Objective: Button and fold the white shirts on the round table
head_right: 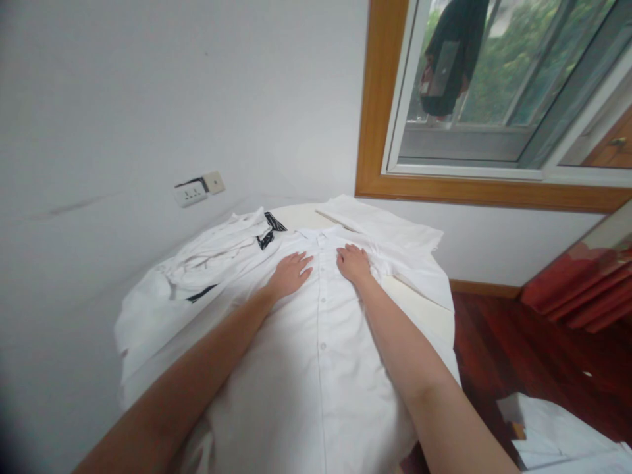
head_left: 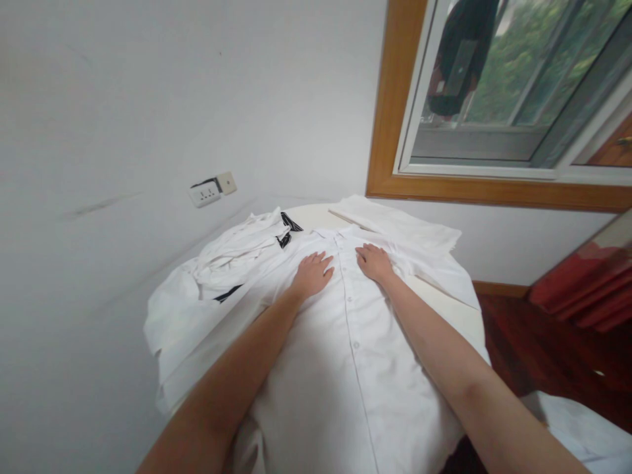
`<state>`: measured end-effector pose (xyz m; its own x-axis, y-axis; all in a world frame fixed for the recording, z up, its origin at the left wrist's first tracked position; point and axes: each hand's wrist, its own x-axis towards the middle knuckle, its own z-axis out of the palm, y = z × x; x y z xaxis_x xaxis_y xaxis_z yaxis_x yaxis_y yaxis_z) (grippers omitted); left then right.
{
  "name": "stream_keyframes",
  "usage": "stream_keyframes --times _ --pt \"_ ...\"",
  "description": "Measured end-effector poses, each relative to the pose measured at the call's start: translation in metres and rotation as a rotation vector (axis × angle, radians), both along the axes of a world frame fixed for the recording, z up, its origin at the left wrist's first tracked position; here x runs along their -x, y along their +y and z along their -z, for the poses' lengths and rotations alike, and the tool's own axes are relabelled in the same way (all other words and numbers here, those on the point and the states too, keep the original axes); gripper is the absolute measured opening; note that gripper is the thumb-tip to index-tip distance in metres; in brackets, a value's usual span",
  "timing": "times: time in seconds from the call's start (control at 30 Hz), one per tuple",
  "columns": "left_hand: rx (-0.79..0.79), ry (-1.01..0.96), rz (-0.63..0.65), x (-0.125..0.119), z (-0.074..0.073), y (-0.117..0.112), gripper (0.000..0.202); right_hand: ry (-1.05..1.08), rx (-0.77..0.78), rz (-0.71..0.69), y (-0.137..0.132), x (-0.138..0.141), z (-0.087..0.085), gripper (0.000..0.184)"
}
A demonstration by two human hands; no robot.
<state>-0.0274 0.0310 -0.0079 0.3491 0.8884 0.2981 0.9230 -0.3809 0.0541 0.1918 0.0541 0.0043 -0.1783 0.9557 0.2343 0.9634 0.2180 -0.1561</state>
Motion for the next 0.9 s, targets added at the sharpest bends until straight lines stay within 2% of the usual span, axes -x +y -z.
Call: stream_keyframes --times 0.27,0.9 --pt "-0.002 0.026 -0.011 0.0002 0.0015 0.0014 0.046 0.032 0.022 -0.007 0.0055 -0.0041 0.0031 0.048" --pt "0.007 0.028 -0.006 -0.0002 0.0001 0.0003 0.047 0.056 0.006 0.000 0.0042 -0.0030 0.0007 0.047"
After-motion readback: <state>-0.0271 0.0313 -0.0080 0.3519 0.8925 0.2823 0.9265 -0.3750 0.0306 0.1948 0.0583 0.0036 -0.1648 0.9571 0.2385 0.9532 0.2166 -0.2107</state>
